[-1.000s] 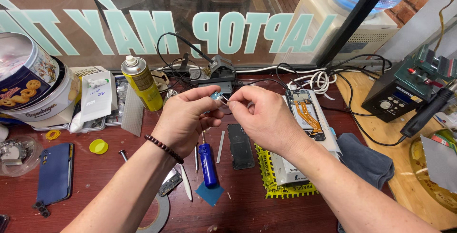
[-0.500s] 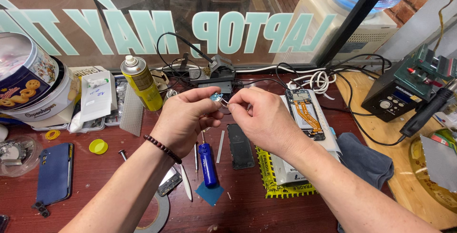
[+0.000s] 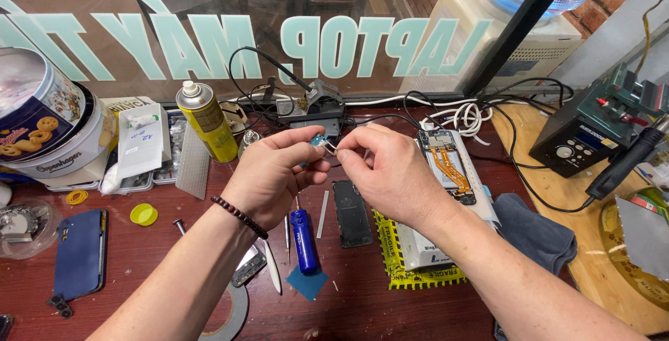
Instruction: The person uses a small metal tool to scrape and clean a small blue circuit board, then places it on the table. They pick up a disassembled smartphone, lift the battery, and use a white plastic spudger to pry and separate the battery from the phone chassis.
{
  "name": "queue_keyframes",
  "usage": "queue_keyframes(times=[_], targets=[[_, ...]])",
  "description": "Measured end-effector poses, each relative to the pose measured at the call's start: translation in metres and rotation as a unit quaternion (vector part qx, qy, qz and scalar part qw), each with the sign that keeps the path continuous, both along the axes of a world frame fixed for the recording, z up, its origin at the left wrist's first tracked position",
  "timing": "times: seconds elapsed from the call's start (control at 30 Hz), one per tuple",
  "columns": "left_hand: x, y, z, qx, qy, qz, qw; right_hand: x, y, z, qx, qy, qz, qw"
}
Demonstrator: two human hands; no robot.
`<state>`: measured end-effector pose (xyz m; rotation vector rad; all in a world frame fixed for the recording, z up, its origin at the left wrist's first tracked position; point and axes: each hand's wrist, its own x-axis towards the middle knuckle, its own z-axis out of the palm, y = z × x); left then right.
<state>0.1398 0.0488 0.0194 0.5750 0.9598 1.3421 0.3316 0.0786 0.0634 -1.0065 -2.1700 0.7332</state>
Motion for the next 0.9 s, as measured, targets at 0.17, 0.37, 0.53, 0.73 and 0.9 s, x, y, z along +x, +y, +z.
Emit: queue_keyframes(times=[0.17,0.37,0.53,0.73,0.9], targets=[[0.0001,0.0006,-0.0006,0.004,0.005,-0.004,1.000,-0.0004,-0.0003,-0.0005,-0.009,0.002,-0.008,1.000],[-0.0004,-0.0002,-0.0018,0.003,0.009,-0.004,1.000,-0.0001,0.0000,0.0001,0.002,0.005,0.006,1.000],[0.0000,0.0014,-0.0018,0.006,0.020,-0.006,1.000,0.0001,0.0001,-0.0001,0.006,-0.014,0.001,1.000],[-0.0016,-0.0003,0.0018,0.003,0.058,-0.020,0.998,0.0022,0.0006,-0.0002,0.045,-0.021,0.011,0.999],[-0.0057,0.0021,0.0021,-0.015,0.058,-0.030,0.998,0.0038,0.0016,-0.0026,0.094,-0.041,0.026,0.994]])
